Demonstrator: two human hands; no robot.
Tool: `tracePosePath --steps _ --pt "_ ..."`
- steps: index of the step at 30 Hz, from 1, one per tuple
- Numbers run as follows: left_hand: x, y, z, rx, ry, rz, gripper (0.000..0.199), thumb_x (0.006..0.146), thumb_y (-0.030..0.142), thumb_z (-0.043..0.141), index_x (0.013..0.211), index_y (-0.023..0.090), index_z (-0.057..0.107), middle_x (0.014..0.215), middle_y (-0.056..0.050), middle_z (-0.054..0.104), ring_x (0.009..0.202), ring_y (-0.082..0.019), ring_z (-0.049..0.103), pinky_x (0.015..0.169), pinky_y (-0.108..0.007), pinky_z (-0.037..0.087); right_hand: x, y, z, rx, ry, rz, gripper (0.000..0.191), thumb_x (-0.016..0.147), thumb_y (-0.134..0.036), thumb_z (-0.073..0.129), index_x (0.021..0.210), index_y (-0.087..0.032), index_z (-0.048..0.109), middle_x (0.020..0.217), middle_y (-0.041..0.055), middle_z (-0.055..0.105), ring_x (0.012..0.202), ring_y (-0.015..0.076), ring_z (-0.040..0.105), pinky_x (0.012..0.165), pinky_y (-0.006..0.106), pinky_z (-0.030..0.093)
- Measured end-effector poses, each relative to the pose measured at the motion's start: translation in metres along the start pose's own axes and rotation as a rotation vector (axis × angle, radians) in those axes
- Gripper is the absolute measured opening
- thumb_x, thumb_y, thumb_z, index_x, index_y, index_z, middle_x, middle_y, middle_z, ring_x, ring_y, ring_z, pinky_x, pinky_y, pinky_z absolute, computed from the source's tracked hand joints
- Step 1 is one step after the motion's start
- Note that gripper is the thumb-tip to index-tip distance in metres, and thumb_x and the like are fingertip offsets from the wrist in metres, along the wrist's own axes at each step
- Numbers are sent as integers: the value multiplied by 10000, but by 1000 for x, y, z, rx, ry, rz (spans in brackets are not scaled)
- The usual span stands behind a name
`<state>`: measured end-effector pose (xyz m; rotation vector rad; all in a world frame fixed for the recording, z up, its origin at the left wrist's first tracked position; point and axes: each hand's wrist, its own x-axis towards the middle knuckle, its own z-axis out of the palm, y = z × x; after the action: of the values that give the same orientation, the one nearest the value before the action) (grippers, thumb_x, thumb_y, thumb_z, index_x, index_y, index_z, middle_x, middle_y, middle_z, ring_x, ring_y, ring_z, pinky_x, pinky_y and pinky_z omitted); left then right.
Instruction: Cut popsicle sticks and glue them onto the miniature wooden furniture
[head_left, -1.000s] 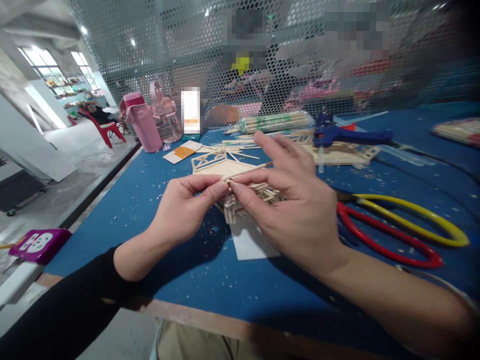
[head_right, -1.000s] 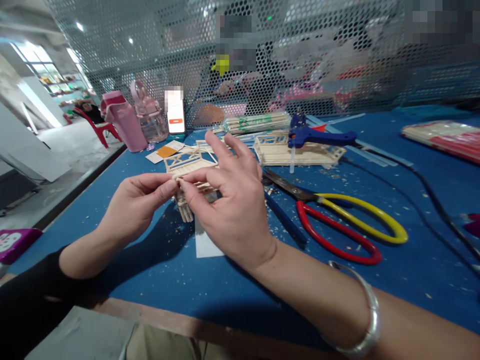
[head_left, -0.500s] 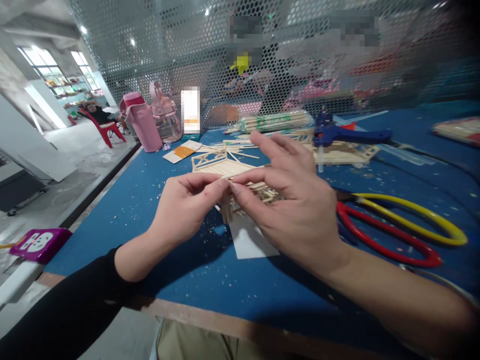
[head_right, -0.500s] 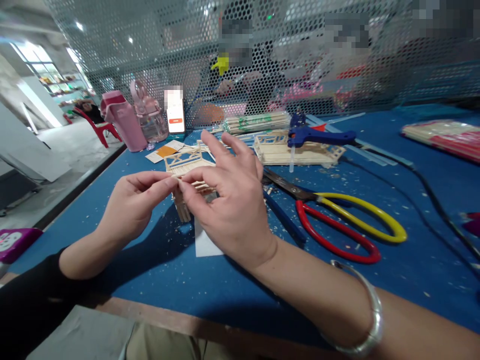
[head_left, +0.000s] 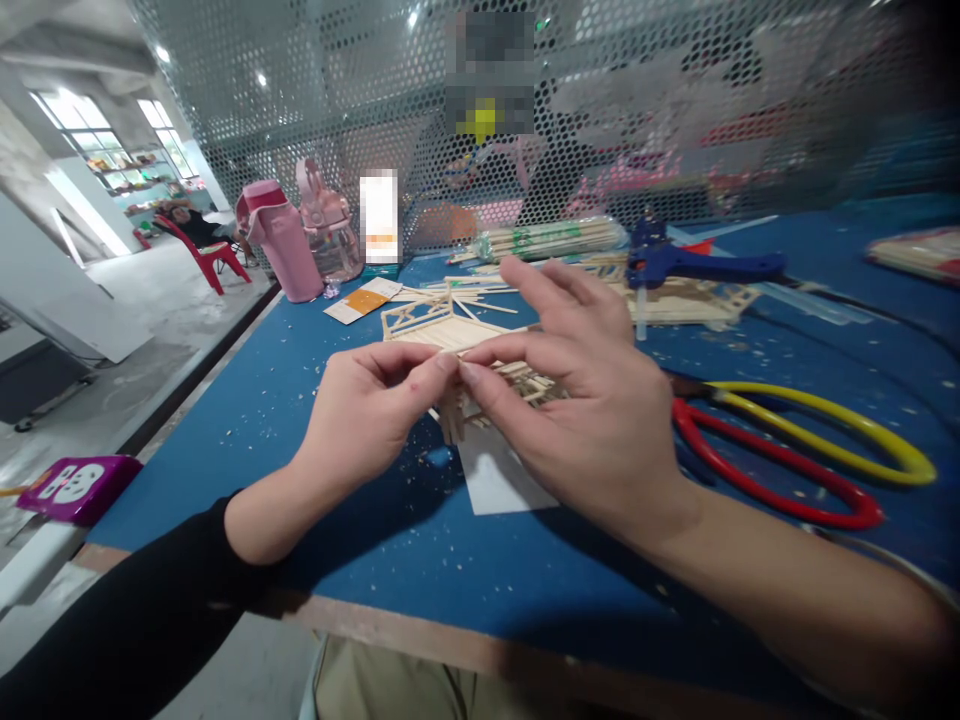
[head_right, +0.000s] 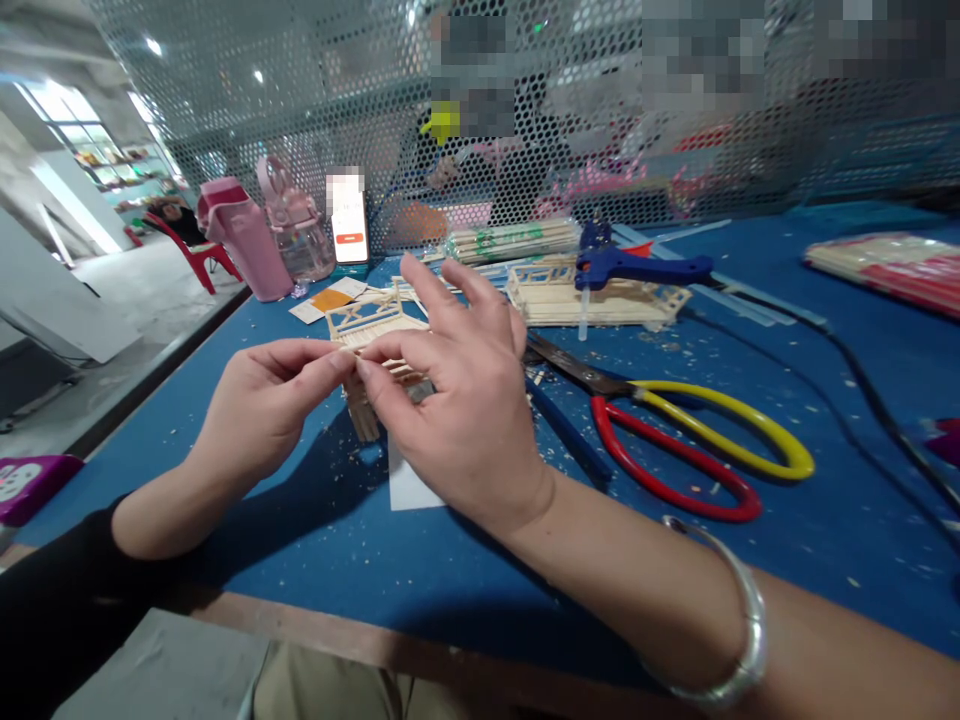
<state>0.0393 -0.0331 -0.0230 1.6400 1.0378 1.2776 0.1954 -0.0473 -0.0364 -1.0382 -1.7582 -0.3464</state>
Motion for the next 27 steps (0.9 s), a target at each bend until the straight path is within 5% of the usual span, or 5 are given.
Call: tracePosePath --steps 7,14,22,27 --pt "2 0 0 -19 26 -15 172 730 339 712 690 174 736 691 -22 723 639 -136 609 614 -244 475 6 9 -10 86 48 18 162 813 -183 572 931 -239 668 1299 65 577 1254 300 466 1069 543 340" --pt "0 -2 2 -33 56 7 171 725 348 716 698 181 742 654 -7 707 606 -124 588 605 -243 464 4 12 -4 28 -10 -66 82 802 -296 635 824 -254 702 1316 59 559 1262 318 444 1065 544 331" --pt "-2 -1 3 9 50 20 138 737 308 705 714 180 751 669 -13 716 617 -131 594 598 -237 472 1 8 0 16 -25 -5 90 817 -277 620 789 -285 705 1306 4 566 1268 341 422 1043 569 356" --pt "-4 -1 5 47 73 32 135 744 298 697 721 177 755 664 -15 716 614 -134 594 589 -238 473 0 10 1 29 -37 -15 116 815 -277 612 788 -241 719 1318 52 556 1271 362 406 1040 582 344"
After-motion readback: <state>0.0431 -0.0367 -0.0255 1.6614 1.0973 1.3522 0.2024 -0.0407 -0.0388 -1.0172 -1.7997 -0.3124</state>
